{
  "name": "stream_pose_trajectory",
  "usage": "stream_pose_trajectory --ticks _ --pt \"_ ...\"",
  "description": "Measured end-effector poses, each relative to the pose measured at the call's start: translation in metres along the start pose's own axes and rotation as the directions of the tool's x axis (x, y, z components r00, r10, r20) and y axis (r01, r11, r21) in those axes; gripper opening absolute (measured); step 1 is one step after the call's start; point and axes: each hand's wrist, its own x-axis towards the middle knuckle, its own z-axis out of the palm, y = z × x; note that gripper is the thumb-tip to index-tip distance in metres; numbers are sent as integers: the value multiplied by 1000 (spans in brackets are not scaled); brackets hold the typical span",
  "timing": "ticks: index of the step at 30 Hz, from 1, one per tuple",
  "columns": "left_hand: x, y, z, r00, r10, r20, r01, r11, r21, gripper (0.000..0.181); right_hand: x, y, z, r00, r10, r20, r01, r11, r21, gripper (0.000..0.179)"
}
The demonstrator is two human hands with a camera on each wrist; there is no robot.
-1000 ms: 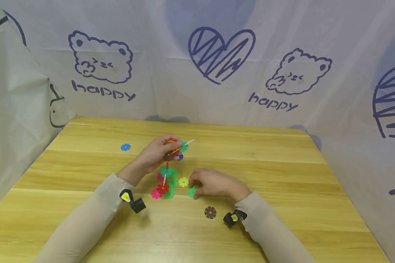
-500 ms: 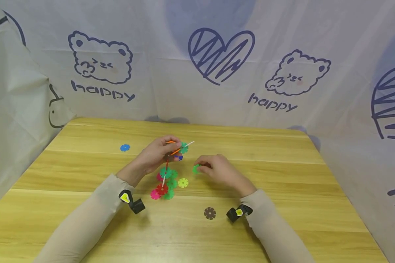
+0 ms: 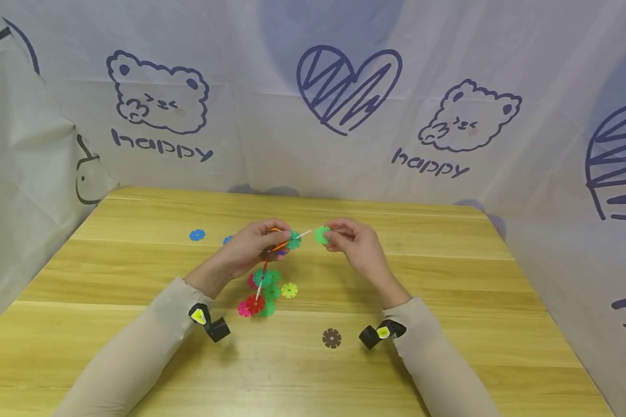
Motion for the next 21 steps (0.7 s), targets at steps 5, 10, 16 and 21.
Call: stream_pose_trajectory --ticks 5,10,16,21 --pt "0 -1 0 1000 1 22 -1 1000 18 20 1 -2 0 1000 21 -3 -20 997 71 25" --pt "1 -1 0 1000 -5 25 4 1000 31 20 1 -5 1 999 43 -4 -43 993 112 26" --pt "0 0 1 1000 -13 16 12 998 56 19 1 -6 1 999 26 22 -27 998 62 24" --pt "0 -1 1 1000 -20 2 20 996 88 18 2 -6 3 999 12 41 -12 1000 18 23"
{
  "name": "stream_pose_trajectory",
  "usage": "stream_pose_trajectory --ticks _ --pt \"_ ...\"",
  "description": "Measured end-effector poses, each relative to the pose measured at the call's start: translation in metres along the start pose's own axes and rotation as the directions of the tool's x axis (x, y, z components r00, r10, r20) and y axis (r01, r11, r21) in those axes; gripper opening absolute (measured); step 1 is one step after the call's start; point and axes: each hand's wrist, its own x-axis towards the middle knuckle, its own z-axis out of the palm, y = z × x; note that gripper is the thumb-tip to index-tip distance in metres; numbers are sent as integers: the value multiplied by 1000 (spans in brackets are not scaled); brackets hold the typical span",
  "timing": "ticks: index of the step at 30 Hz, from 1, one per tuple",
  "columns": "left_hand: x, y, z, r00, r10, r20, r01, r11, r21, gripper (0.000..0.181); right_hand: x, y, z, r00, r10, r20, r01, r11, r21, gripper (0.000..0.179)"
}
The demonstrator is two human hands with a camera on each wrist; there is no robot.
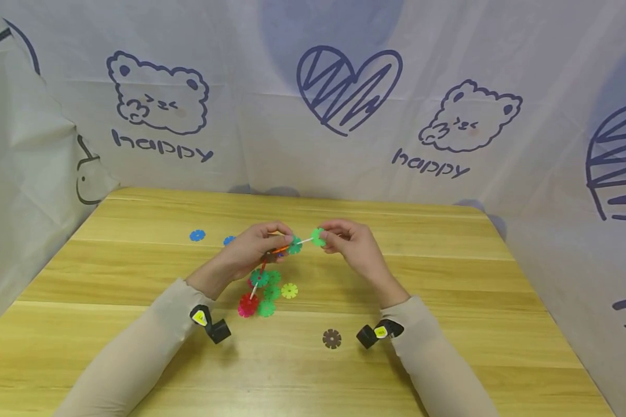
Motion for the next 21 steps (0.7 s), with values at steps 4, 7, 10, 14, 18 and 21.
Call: stream_pose_trajectory --ticks 4,7,10,14,18,21 --pt "1 -2 1 999 -14 -46 16 1000 27 17 0 -2 2 1000 13 -5 -13 1000 -9 22" --pt "3 -5 4 996 -22 -87 24 1000 17 15 -1 -3 4 1000 20 -12 -20 999 -41 19" --pt "3 -7 6 993 -30 -114 33 999 22 13 -1 -1 7 1000 19 -19 -20 998 -66 16" --pt "2 -8 9 989 -45 -141 56 996 70 14 -2 -1 11 999 27 -27 -29 996 -81 15" --pt "2 -8 10 986 -49 -159 66 993 101 15 -3 -4 12 998 50 -26 -52 995 -86 15" --pt "1 -8 11 984 -54 -172 72 992 105 15 -2 -5 13 998 53 -22 -54 996 -77 15"
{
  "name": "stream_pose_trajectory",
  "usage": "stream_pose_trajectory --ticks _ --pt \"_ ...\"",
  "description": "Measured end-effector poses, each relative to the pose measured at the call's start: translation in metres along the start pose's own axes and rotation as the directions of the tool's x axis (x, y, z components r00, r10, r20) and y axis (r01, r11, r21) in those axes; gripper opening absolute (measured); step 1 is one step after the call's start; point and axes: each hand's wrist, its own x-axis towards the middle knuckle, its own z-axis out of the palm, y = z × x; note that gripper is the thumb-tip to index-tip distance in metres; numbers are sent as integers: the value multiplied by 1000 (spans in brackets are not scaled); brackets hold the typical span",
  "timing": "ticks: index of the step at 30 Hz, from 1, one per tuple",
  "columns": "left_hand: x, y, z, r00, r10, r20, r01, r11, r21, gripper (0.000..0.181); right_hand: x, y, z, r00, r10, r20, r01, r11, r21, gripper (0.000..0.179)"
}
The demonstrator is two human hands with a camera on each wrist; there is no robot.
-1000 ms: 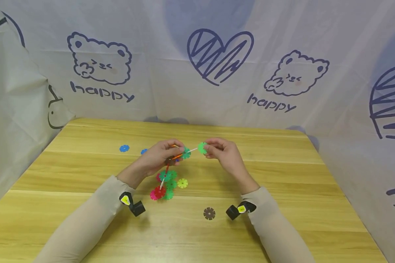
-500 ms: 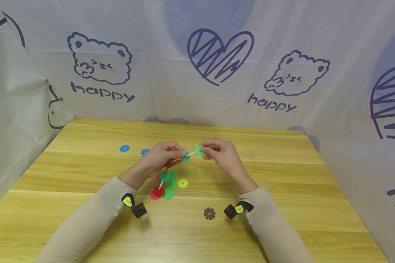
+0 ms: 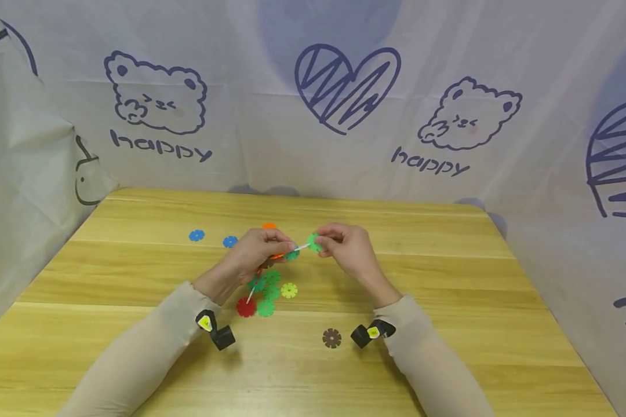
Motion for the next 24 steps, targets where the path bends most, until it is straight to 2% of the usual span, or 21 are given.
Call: stream_pose_trajectory --ticks 11,14,18,22,24 --pt "-2 1 1 1000 9 -28 -9 1000 -19 15 -2 -1 4 1000 -27 -16 26 998 -51 15" --pt "-1 3 0 1000 9 -28 -9 1000 -30 16 -3 -3 5 999 -24 -33 23 999 -35 16" --pt "0 5 -1 1000 -19 18 21 993 -119 18 1 -1 1 999 15 -36 -10 992 125 24" --pt "2 5 -2 996 -36 77 52 975 -218 19 4 0 -6 998 66 -2 -62 951 304 26" --pt "2 6 -2 994 -29 103 51 975 -216 21 5 -1 -8 997 69 14 -70 938 339 26"
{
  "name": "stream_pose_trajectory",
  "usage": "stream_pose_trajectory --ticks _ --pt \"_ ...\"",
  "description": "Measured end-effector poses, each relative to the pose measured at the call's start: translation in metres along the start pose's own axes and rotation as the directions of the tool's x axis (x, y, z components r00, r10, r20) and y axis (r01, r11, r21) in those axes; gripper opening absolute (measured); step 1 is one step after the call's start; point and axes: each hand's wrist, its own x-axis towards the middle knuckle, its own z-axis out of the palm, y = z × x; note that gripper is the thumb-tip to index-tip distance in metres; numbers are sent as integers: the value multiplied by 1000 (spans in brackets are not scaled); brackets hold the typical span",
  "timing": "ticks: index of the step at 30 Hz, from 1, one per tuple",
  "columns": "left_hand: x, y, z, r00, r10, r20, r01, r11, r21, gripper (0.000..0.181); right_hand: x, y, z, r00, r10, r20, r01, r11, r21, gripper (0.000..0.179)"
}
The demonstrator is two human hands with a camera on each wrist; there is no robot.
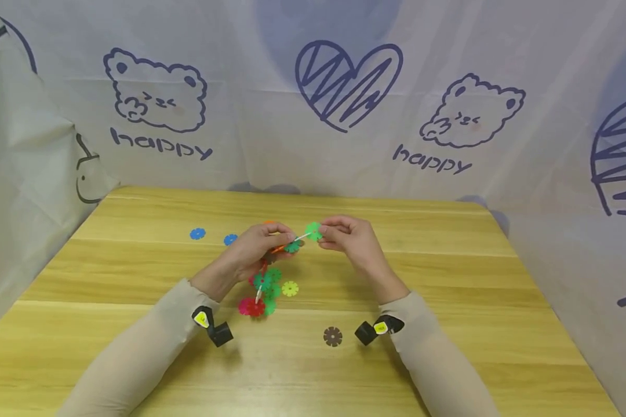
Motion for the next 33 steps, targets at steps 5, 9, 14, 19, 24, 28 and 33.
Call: stream_pose_trajectory --ticks 5,9,14,19,24,28,33 --pt "0 1 2 999 35 32 -39 988 148 30 2 0 0 1000 3 30 -3 1000 -2 27" --pt "1 1 1 997 68 34 -74 964 257 34 3 2 4 998 22 65 -20 1000 -21 26" --pt "3 -1 1 993 101 64 -116 951 286 36 4 5 9 996 36 82 -33 999 -43 22" --pt "5 -3 -1 992 113 60 -124 964 236 35 2 7 7 997 15 79 -3 988 -152 24" --pt "9 -6 -8 998 60 10 -61 992 114 35 -9 8 -3 983 36 179 30 934 -356 24" --pt "10 -8 -13 999 24 -25 -23 999 33 35 -20 12 -14 955 78 286 66 885 -461 25" --pt "8 -9 -15 998 -9 -54 9 1000 -13 33 -35 19 -29 898 129 422 156 801 -577 25"
